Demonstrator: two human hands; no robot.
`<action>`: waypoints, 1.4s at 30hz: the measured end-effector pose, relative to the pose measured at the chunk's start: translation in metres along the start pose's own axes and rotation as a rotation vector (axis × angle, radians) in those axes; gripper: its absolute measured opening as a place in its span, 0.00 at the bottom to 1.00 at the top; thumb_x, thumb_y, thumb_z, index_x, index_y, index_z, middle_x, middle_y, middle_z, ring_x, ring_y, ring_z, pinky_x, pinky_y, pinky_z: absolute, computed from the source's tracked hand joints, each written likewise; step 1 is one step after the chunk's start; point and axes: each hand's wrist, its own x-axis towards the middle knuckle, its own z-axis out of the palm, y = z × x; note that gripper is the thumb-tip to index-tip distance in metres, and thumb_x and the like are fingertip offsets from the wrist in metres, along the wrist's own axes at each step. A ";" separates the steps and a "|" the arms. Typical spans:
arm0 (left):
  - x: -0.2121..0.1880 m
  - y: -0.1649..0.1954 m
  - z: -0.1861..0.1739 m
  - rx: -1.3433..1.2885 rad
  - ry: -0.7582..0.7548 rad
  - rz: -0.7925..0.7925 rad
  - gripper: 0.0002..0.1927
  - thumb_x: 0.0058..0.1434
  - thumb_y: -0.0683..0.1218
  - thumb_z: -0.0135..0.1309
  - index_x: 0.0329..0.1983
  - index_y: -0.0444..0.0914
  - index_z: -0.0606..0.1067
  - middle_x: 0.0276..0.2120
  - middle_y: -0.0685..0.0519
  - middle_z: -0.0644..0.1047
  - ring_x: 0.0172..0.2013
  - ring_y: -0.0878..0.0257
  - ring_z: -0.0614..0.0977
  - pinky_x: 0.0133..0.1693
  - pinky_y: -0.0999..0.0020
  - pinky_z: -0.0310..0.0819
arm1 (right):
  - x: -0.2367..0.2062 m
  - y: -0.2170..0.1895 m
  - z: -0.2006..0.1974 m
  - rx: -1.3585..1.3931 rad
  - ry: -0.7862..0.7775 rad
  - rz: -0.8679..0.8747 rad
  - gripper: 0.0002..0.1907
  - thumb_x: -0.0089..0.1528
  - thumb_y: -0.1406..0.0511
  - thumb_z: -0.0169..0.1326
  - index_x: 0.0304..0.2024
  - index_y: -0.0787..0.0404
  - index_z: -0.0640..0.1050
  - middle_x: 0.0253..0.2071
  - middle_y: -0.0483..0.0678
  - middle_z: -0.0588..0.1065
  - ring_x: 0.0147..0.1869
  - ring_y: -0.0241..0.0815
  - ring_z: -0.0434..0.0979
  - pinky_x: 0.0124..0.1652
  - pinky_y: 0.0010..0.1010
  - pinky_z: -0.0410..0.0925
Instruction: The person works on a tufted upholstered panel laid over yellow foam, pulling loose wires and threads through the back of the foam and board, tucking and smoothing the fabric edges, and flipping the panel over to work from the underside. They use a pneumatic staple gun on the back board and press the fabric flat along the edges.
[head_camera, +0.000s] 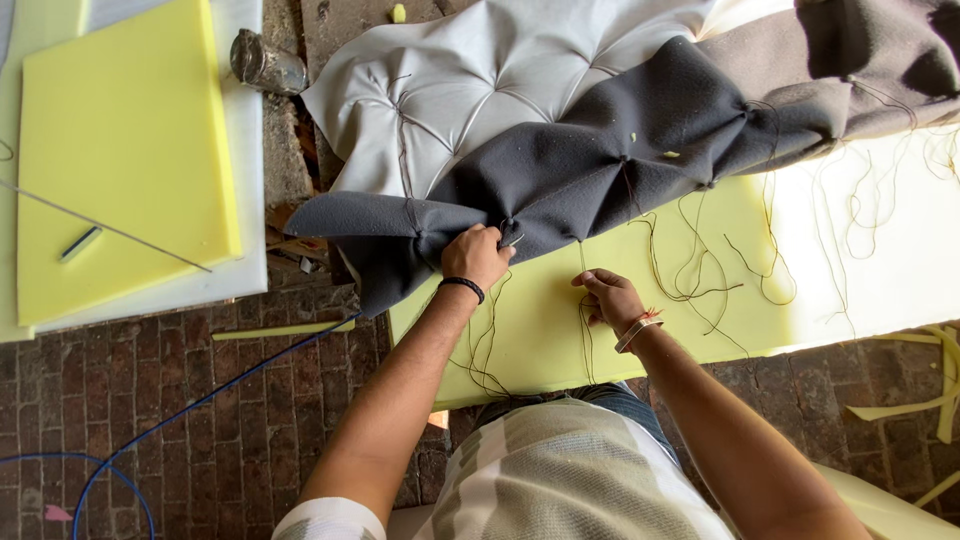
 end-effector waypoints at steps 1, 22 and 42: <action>0.009 -0.004 0.004 -0.181 -0.010 -0.013 0.18 0.56 0.56 0.61 0.40 0.40 0.83 0.38 0.46 0.83 0.42 0.49 0.85 0.44 0.53 0.79 | 0.000 -0.001 -0.001 -0.013 -0.007 -0.005 0.16 0.70 0.57 0.48 0.43 0.62 0.80 0.20 0.39 0.64 0.21 0.32 0.62 0.23 0.29 0.66; 0.093 0.142 0.028 -0.206 -0.205 0.010 0.30 0.57 0.71 0.55 0.32 0.40 0.83 0.34 0.41 0.82 0.39 0.43 0.83 0.42 0.50 0.77 | -0.021 -0.055 -0.072 -0.615 -0.113 0.028 0.16 0.66 0.54 0.52 0.46 0.53 0.85 0.38 0.42 0.82 0.23 0.37 0.71 0.28 0.30 0.72; 0.185 0.163 0.002 -0.895 0.197 0.077 0.05 0.64 0.41 0.56 0.41 0.35 0.80 0.31 0.55 0.82 0.30 0.69 0.83 0.36 0.74 0.79 | 0.031 -0.102 -0.239 -0.324 0.744 -0.523 0.24 0.57 0.62 0.68 0.51 0.66 0.76 0.50 0.50 0.77 0.33 0.38 0.78 0.38 0.36 0.75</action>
